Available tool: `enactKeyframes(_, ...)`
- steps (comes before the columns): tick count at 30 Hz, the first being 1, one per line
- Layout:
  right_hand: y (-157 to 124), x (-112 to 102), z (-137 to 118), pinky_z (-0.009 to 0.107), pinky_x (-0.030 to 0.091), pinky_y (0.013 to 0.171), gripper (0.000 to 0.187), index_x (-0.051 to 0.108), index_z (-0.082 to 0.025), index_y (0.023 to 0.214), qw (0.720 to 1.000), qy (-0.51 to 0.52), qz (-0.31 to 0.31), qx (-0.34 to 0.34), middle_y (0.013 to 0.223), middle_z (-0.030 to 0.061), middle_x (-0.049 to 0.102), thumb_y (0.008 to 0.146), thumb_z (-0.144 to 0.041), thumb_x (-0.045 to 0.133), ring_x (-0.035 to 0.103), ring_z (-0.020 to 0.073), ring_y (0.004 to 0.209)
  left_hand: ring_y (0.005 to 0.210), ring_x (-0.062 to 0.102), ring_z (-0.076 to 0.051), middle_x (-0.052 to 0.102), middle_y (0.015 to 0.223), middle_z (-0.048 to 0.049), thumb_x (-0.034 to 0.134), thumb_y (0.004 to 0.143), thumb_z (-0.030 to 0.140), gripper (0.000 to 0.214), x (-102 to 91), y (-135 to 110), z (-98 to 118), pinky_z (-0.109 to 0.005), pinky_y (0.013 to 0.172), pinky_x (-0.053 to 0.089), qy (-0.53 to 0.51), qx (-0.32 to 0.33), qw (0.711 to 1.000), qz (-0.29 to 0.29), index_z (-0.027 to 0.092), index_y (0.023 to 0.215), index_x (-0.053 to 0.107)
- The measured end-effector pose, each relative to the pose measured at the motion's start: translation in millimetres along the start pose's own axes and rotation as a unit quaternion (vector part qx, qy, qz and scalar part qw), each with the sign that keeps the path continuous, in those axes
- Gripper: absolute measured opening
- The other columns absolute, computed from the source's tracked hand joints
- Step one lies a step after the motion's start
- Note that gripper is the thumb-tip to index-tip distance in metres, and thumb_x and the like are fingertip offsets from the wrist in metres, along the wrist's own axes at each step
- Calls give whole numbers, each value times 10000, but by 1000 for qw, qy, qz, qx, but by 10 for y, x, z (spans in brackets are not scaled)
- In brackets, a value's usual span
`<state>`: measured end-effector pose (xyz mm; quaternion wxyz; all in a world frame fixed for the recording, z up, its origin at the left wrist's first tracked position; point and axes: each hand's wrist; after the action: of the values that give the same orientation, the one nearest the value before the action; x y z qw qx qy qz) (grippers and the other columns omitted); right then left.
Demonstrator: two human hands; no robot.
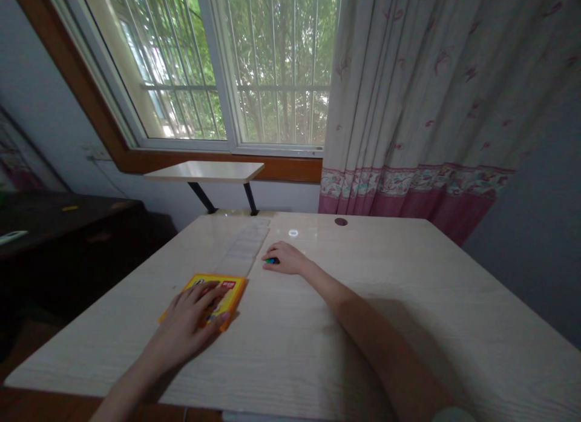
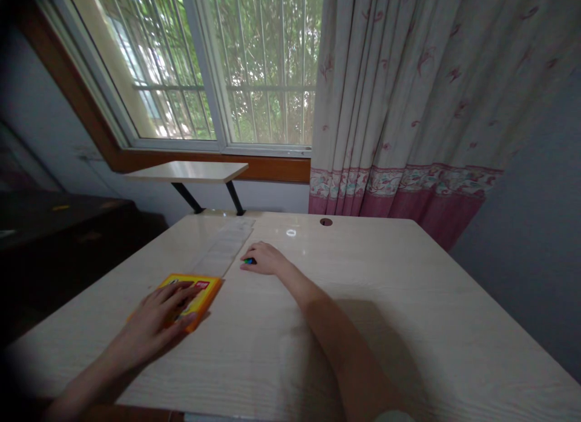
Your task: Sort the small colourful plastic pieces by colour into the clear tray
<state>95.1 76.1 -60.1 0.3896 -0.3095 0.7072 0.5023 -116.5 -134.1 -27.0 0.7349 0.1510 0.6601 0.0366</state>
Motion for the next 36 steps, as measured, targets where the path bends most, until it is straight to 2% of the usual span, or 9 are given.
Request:
enactKeyframes(8,6,6,-11,272,389,843,287,675,-168,937,1000,10,-1,9,936,78,650,816,-394,546,562,164,910,1103,460,-271,511,1206,-69,449,804,492,457,12,43,6,-432,915,355,-6,-3,1000,3,282,1207,500)
enactKeyframes(14,-1,-12,-43,293,391,875,330,656,-161,974,999,36,-6,24,955,80,660,803,-421,548,579,180,939,1104,459,-259,518,1198,-70,423,817,493,455,-82,62,76,-425,935,337,-20,-11,1000,-17,276,1211,496)
enactKeyframes(18,-35,-68,-49,295,393,907,358,634,-159,1021,990,112,38,76,1032,86,649,785,-420,567,563,180,1012,1072,479,-259,542,1165,-75,429,802,525,456,-147,132,111,-434,917,340,-19,-20,999,-39,261,1158,537)
enactKeyframes(21,-106,-198,-42,314,376,947,355,622,-182,1047,967,187,93,144,1166,91,585,811,-429,524,515,178,1104,1051,490,-268,554,1148,-86,442,784,548,455,-204,255,224,-441,908,340,-15,-8,999,-37,234,1082,583)
enactKeyframes(24,-296,-439,-58,327,374,958,344,614,-191,1046,943,250,131,178,1194,85,563,846,-428,464,515,167,1105,1037,496,-256,554,1139,-85,428,807,518,427,-257,437,499,-429,902,350,-34,38,998,-38,228,1086,571)
enactKeyframes(26,-530,-652,-89,334,376,958,340,614,-180,1036,940,262,130,177,1152,87,585,863,-415,439,522,165,1091,1049,489,-246,553,1139,-74,434,821,469,387,-256,579,761,-415,914,352,-60,86,993,-47,235,1106,554)
enactKeyframes(28,-845,-884,-131,347,379,953,343,589,-189,1081,952,238,87,173,1135,77,593,882,-401,407,524,166,1083,1050,489,-235,557,1124,-73,449,824,428,366,-202,729,1048,-394,922,358,-87,131,986,-50,225,1113,546)
enactKeyframes(32,-1565,-1289,-201,348,310,1014,436,486,-196,1232,976,86,-26,200,1265,84,503,884,-436,381,420,178,1193,1014,515,-227,566,1087,-91,459,821,427,377,66,1030,1585,-356,901,392,-122,193,971,-76,197,1106,546)
enactKeyframes(36,-2117,-1477,-195,374,180,1081,593,295,-183,1370,947,-47,-125,292,1421,81,299,877,-511,313,245,200,1309,1131,451,-251,505,1218,-125,381,858,435,442,392,1272,1973,-388,948,361,-101,192,974,-69,172,1203,467)
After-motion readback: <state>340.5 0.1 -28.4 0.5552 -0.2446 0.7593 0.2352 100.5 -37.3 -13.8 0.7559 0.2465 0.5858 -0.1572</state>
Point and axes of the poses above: each hand's wrist, its own y-axis towards the middle knuckle, its own x-axis out of the palm, z = x × y
